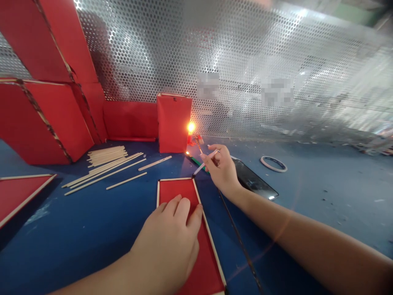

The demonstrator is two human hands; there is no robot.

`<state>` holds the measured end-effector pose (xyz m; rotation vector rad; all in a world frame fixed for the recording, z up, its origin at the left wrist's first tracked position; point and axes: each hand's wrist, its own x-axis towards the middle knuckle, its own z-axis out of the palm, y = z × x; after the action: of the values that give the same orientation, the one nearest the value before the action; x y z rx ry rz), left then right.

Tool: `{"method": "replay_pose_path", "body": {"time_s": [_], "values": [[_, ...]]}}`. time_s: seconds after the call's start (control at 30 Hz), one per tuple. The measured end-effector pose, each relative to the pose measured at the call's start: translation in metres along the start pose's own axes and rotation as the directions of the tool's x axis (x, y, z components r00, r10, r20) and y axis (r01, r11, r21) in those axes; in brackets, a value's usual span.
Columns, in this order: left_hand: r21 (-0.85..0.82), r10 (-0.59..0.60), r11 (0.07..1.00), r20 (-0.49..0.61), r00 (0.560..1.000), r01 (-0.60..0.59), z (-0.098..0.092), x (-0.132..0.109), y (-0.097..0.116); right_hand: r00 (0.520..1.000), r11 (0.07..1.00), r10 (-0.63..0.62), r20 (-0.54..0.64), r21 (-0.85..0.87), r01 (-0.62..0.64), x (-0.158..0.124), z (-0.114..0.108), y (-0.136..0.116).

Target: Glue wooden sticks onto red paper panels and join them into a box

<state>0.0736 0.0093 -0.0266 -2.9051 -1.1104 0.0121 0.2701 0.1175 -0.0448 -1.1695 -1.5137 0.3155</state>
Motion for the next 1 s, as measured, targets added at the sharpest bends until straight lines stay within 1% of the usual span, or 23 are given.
{"method": "replay_pose_path", "body": {"time_s": [0.2,0.4,0.57,0.67,0.8,1.0], "values": [[-0.010,-0.021,1.000,0.015,1.000,0.021,-0.0045,0.0013,0.0015,0.999,0.999,-0.040,0.022,0.017,0.040,-0.0023,-0.0012,-0.0007],[-0.002,-0.017,1.000,0.011,1.000,0.017,-0.0023,0.0006,0.0008,0.999,0.997,-0.041,0.006,0.065,0.041,-0.0021,-0.0002,0.0014],[-0.014,-0.017,1.000,-0.031,0.999,0.017,0.0008,0.0005,0.0000,0.997,0.994,-0.044,0.058,0.104,0.038,-0.0030,0.0017,-0.0001],[-0.019,-0.023,1.000,-0.015,1.000,0.023,0.0001,0.0000,0.0002,0.996,0.994,-0.049,0.081,0.102,0.041,-0.0045,0.0008,-0.0024],[-0.018,-0.023,1.000,0.022,1.000,0.023,-0.0032,-0.0003,0.0014,0.997,0.996,-0.053,0.057,0.070,0.049,-0.0050,-0.0016,-0.0037],[-0.015,-0.018,1.000,0.011,1.000,0.018,-0.0035,0.0008,0.0008,0.999,0.998,-0.046,-0.001,0.042,0.046,-0.0035,-0.0013,-0.0011]]}}
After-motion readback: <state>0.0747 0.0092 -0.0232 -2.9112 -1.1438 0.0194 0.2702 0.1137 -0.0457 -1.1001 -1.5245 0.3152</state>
